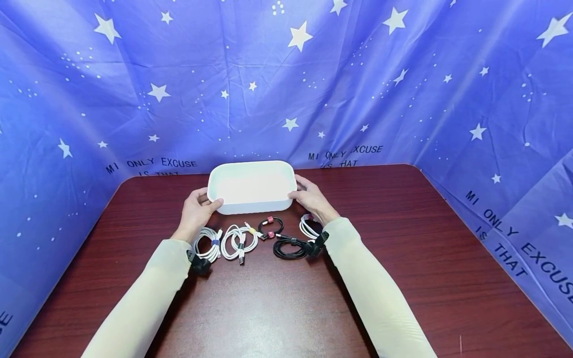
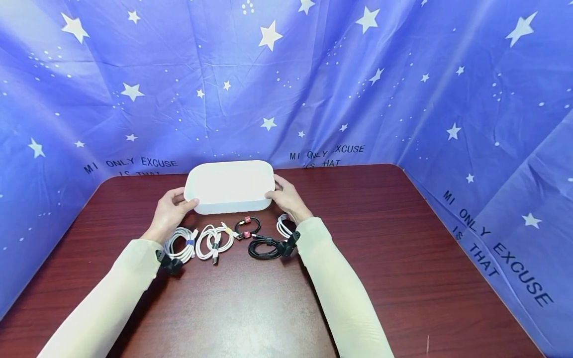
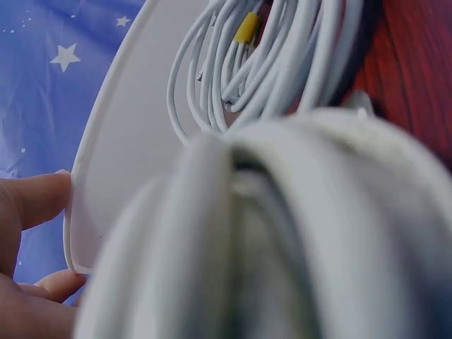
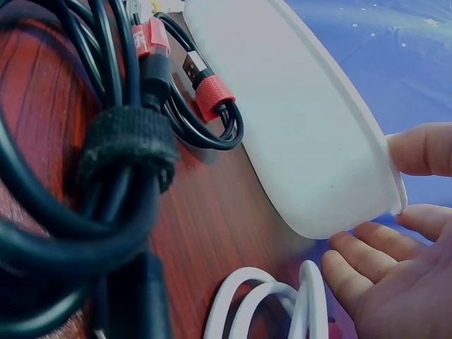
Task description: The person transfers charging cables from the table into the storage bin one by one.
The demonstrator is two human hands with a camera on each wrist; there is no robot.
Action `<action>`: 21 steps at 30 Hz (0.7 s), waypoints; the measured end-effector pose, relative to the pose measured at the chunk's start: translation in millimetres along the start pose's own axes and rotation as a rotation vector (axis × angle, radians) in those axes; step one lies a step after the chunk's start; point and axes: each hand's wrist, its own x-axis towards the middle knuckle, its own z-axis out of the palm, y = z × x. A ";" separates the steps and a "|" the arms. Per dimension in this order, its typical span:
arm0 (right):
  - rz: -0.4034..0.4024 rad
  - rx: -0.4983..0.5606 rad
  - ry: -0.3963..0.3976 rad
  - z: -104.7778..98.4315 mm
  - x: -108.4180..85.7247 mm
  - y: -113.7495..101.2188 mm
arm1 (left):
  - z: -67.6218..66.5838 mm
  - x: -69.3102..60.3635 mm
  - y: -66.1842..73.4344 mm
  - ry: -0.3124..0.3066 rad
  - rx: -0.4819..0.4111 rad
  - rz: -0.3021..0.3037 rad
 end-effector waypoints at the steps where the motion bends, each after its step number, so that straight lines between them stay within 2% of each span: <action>1: 0.008 0.002 0.002 0.3 -0.9 -1.5 | 0.4 -0.1 0.0 0.002 0.000 -0.001; 9: 0.026 0.009 0.009 -3.1 -3.6 -2.7 | 2.8 -0.6 1.1 -0.004 0.000 -0.026; 21: 0.027 0.059 0.008 -5.7 -3.1 -1.5 | 7.9 -1.9 2.5 0.010 -0.001 -0.025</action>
